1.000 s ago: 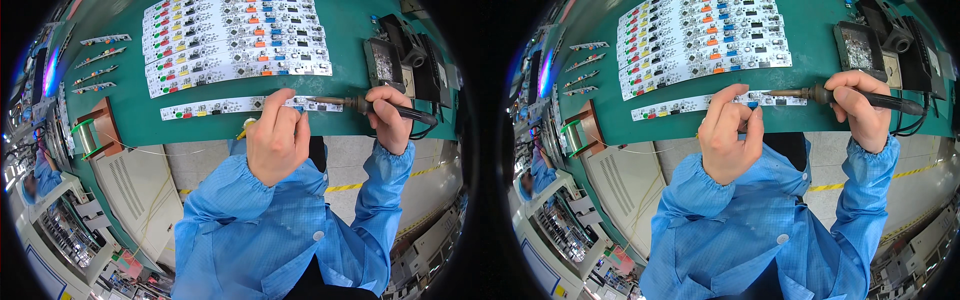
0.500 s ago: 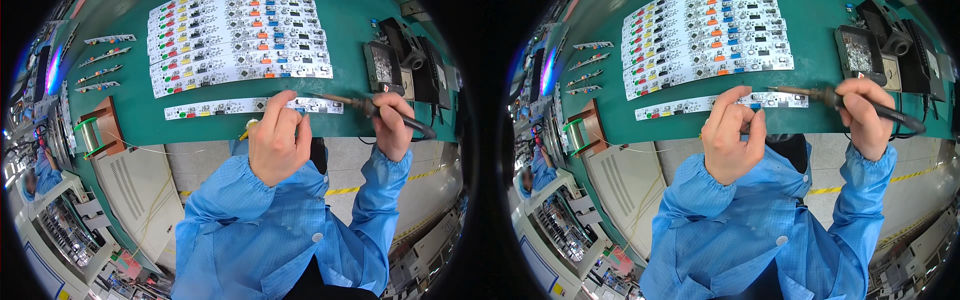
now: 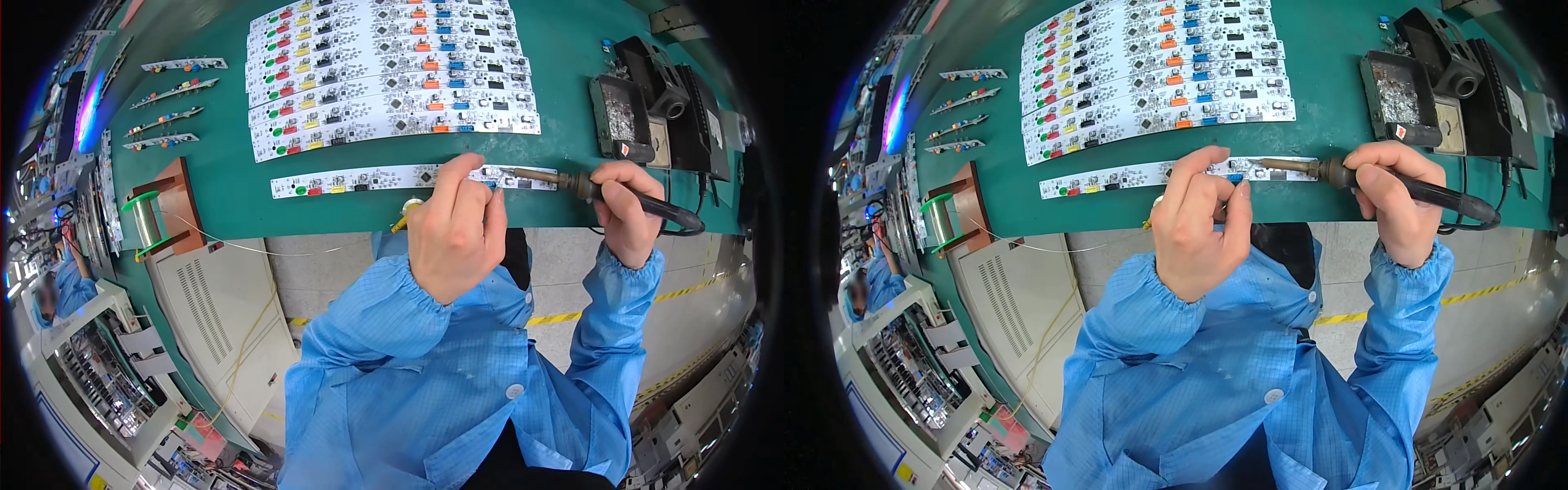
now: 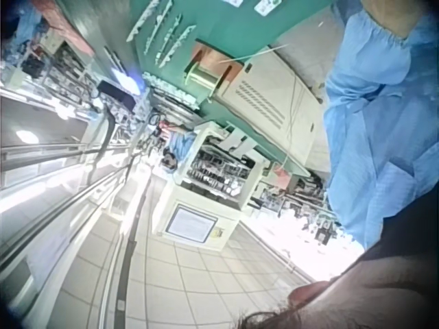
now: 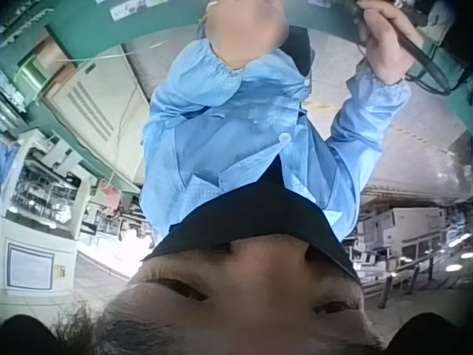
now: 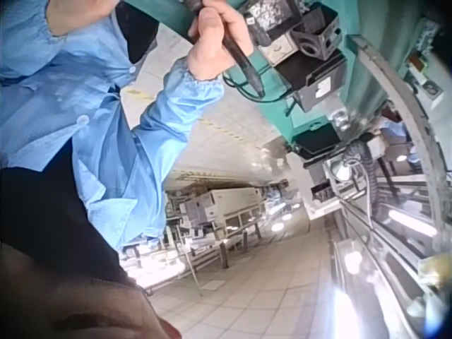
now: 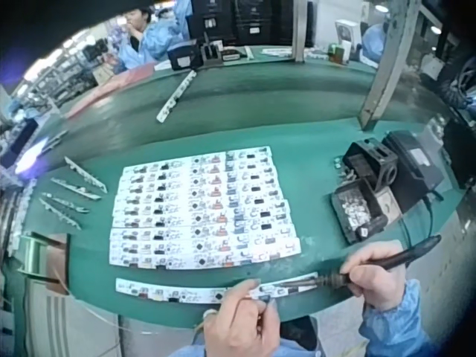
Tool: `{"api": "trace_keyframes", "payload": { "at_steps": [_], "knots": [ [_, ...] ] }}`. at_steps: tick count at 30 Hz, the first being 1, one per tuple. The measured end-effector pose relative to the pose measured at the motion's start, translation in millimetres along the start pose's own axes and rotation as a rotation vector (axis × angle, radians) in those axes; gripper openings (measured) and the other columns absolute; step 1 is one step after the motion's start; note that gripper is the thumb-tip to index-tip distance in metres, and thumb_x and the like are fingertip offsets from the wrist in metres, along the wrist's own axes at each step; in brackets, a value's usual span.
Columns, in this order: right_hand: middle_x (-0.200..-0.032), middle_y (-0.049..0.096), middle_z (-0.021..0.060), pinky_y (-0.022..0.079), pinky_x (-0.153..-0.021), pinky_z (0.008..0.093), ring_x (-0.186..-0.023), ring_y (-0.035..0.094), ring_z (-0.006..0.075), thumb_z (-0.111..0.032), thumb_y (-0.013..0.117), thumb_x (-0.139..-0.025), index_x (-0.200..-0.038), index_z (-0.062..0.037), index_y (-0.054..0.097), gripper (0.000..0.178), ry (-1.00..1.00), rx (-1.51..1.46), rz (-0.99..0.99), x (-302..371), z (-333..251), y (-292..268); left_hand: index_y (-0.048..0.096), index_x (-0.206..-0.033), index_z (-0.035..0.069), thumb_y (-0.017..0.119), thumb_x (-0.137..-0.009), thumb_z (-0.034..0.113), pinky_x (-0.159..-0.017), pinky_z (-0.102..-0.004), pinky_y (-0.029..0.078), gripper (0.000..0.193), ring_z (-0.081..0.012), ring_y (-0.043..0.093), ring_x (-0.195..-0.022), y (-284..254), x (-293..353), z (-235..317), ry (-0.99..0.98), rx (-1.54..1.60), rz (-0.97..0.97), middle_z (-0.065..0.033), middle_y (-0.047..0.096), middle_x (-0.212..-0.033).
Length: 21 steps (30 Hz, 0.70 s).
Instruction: Soldering electronic components onto long white LED circuit boards at a manual assembly station.
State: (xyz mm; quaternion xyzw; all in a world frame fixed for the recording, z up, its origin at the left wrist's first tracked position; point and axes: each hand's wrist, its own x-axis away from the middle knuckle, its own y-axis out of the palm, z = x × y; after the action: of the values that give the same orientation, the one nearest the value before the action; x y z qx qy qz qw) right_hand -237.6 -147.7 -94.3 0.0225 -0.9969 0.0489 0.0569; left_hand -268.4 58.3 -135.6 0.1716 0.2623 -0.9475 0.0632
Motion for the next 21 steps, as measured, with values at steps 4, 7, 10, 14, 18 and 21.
{"api": "trace_keyframes", "payload": {
  "at_steps": [4, 7, 10, 14, 18, 21],
  "knots": [
    [-0.059, 0.054, 0.0037, 0.030, -0.042, 0.0206, -0.045, 0.043, 0.0069, -0.010, 0.054, -0.074, -0.083, 0.0030, 0.063, 0.018, 0.039, -0.050, 0.027, -2, 0, 0, 0.050, -0.069, 0.002, 0.067, -0.070, 0.000, -0.043, -0.0331, 0.045, 0.017, -0.0236, 0.058, -0.052, 0, 2, 0, -0.018, -0.031, -0.007, -0.0153, 0.059, -0.097],
    [-0.060, 0.054, 0.0043, 0.030, -0.042, 0.0205, -0.045, 0.043, 0.0069, -0.010, 0.054, -0.075, -0.082, 0.0033, 0.063, 0.018, 0.040, -0.066, 0.023, -3, 1, -1, 0.050, -0.069, 0.002, 0.067, -0.070, 0.000, -0.044, -0.0333, 0.045, 0.017, -0.0238, 0.058, -0.052, 0, 2, 0, -0.018, -0.029, -0.011, -0.0153, 0.059, -0.097],
    [-0.064, 0.055, 0.0053, 0.029, -0.042, 0.0201, -0.045, 0.041, 0.0069, -0.011, 0.053, -0.076, -0.084, 0.0036, 0.062, 0.018, 0.025, -0.066, 0.007, -2, 5, -4, 0.050, -0.069, 0.002, 0.067, -0.070, 0.000, -0.044, -0.0334, 0.045, 0.017, -0.0240, 0.058, -0.052, 0, 2, -1, -0.013, -0.030, -0.006, -0.0155, 0.059, -0.097],
    [-0.069, 0.056, 0.0062, 0.028, -0.042, 0.0196, -0.046, 0.039, 0.0071, -0.012, 0.053, -0.076, -0.085, 0.0033, 0.061, 0.019, 0.011, -0.073, -0.012, -1, 9, -6, 0.050, -0.070, 0.002, 0.067, -0.070, 0.000, -0.044, -0.0333, 0.045, 0.017, -0.0240, 0.058, -0.052, 1, 3, -1, -0.011, -0.026, 0.000, -0.0157, 0.059, -0.097],
    [-0.069, 0.056, 0.0058, 0.028, -0.042, 0.0195, -0.045, 0.038, 0.0071, -0.012, 0.054, -0.076, -0.085, 0.0034, 0.061, 0.019, 0.013, -0.071, 0.014, 0, 9, -5, 0.050, -0.069, 0.002, 0.067, -0.070, 0.000, -0.044, -0.0333, 0.044, 0.017, -0.0237, 0.058, -0.051, 1, 3, -1, -0.010, -0.014, -0.004, -0.0164, 0.059, -0.097],
    [-0.074, 0.056, 0.0078, 0.031, -0.046, 0.0202, -0.051, 0.042, 0.0083, -0.012, 0.054, -0.078, -0.086, 0.0032, 0.061, 0.019, -0.024, -0.096, -0.019, 4, 8, -6, 0.050, -0.069, 0.002, 0.067, -0.070, 0.000, -0.043, -0.0330, 0.044, 0.017, -0.0234, 0.058, -0.051, -2, 4, -1, -0.019, 0.003, -0.008, -0.0171, 0.059, -0.099]
  ]
}}
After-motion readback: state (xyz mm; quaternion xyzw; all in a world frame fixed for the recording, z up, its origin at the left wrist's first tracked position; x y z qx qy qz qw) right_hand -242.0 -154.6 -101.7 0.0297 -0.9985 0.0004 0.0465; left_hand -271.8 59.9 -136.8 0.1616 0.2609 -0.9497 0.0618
